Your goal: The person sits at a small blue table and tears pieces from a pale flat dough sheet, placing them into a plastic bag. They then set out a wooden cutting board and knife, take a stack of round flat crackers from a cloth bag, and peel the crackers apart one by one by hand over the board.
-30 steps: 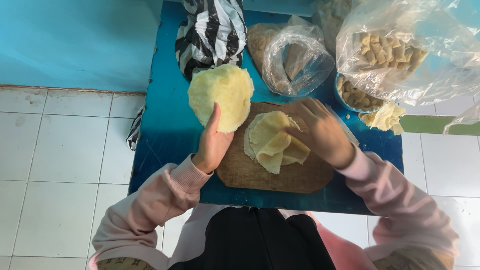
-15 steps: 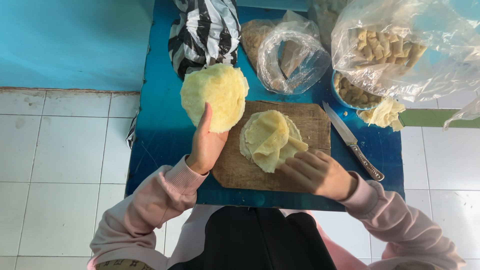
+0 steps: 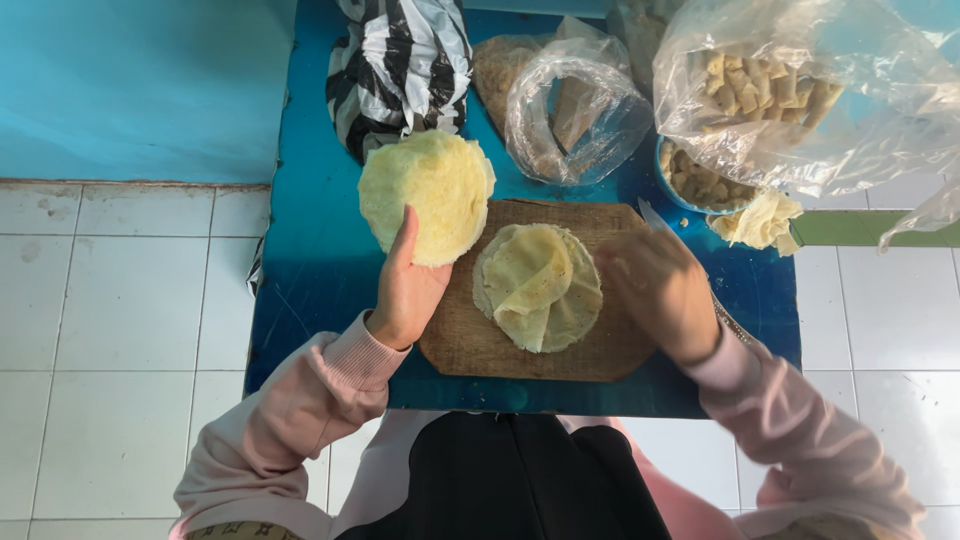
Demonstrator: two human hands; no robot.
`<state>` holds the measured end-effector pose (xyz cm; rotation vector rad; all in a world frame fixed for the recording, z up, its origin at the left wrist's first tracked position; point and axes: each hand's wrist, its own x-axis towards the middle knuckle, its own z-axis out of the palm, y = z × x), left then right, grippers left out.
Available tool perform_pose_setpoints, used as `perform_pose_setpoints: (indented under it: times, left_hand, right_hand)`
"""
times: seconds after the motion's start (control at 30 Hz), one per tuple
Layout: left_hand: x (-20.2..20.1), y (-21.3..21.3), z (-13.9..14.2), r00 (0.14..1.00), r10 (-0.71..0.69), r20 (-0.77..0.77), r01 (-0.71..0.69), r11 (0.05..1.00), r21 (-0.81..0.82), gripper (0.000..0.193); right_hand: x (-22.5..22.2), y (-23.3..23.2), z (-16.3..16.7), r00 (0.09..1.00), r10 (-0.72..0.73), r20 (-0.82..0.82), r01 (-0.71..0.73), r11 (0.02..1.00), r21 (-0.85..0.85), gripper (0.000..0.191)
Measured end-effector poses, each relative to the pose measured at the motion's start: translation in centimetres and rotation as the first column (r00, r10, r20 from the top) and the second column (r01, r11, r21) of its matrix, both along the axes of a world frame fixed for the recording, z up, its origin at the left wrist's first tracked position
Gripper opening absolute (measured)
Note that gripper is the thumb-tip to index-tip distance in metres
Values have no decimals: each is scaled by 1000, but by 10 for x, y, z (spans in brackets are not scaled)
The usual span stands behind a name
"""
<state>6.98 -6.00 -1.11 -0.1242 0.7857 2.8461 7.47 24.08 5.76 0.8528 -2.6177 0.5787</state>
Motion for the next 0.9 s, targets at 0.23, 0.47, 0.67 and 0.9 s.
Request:
perform_pose_setpoints:
  times: [0.23, 0.47, 0.67, 0.9]
  left_hand:
    - [-1, -1, -1, 1000, 2, 13, -2, 1000, 5, 62]
    - [-1, -2, -2, 999, 5, 33, -5, 1000, -5, 62]
    - [-2, -1, -1, 999, 12, 41, -12, 1000, -10, 61]
    - [0, 0, 1, 998, 4, 57, -2, 1000, -31, 63]
  right_hand:
    - [-28, -13, -20, 971, -31, 237, 58, 992, -108, 19]
    - [-33, -8, -15, 977, 5, 214, 8, 998, -58, 16]
    - [-18, -19, 1, 874, 475, 102, -461, 877, -133, 34]
    - [-15, -37, -1, 850, 524, 45, -526, 849, 48, 38]
